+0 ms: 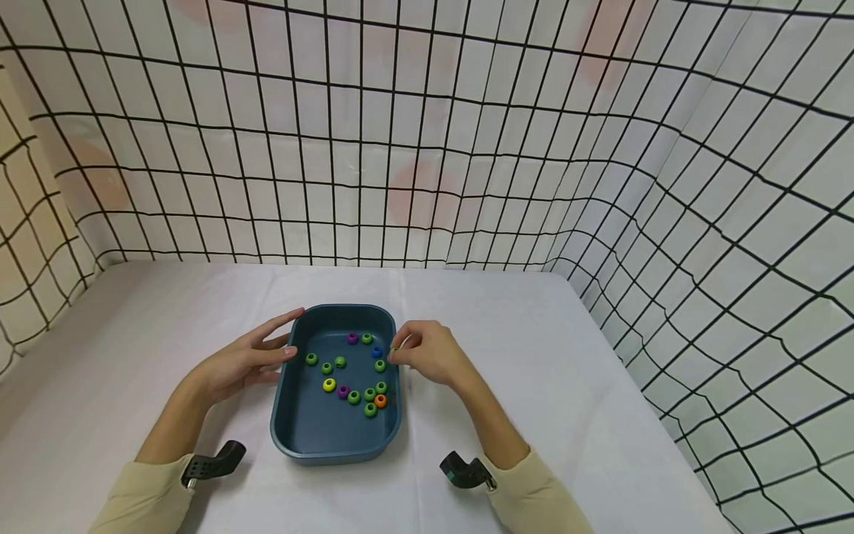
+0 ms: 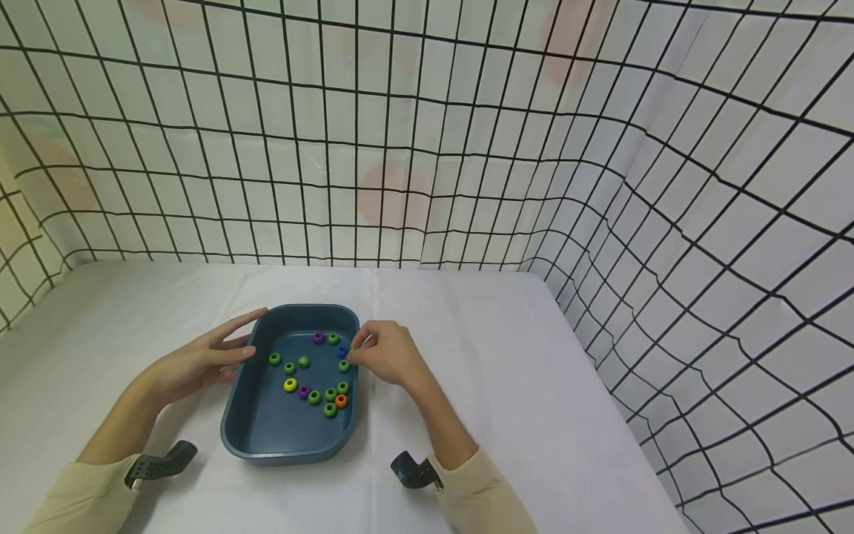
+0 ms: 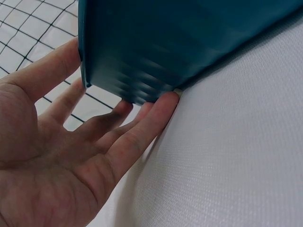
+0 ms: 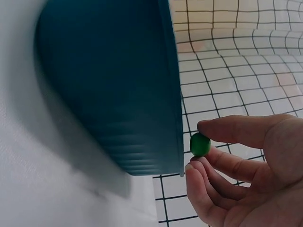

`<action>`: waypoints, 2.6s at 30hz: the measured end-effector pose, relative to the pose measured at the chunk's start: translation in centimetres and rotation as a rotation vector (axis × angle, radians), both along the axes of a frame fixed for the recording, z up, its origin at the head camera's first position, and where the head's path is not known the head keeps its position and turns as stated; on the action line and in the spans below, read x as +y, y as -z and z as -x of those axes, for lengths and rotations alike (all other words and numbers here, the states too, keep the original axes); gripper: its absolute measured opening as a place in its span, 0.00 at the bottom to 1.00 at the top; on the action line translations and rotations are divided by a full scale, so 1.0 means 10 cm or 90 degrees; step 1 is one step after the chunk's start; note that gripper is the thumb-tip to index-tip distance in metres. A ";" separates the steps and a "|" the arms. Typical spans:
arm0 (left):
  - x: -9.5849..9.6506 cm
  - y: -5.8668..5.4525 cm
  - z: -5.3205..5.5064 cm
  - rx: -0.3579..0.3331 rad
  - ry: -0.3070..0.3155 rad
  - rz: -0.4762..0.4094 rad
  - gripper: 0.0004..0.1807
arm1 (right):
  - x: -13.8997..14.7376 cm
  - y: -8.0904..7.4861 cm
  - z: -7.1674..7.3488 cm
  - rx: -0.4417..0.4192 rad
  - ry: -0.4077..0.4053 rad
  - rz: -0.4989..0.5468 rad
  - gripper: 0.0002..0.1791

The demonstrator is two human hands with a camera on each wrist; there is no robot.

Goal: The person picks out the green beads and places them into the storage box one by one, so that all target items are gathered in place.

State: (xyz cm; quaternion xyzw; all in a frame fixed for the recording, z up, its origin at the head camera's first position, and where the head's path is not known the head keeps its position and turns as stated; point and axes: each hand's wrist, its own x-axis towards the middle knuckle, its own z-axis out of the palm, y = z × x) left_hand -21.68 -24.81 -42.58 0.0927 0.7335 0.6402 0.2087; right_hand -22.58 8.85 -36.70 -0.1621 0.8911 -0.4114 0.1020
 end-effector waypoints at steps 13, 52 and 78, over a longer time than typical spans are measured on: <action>0.00 0.00 0.00 0.002 0.005 0.008 0.42 | -0.06 -0.04 -0.08 0.002 -0.051 0.054 0.06; -0.01 -0.01 -0.01 0.007 0.015 0.020 0.42 | -0.13 0.09 -0.06 0.013 -0.056 0.035 0.07; -0.01 -0.01 -0.01 0.005 0.018 0.020 0.42 | -0.13 0.08 -0.06 0.001 -0.057 0.038 0.09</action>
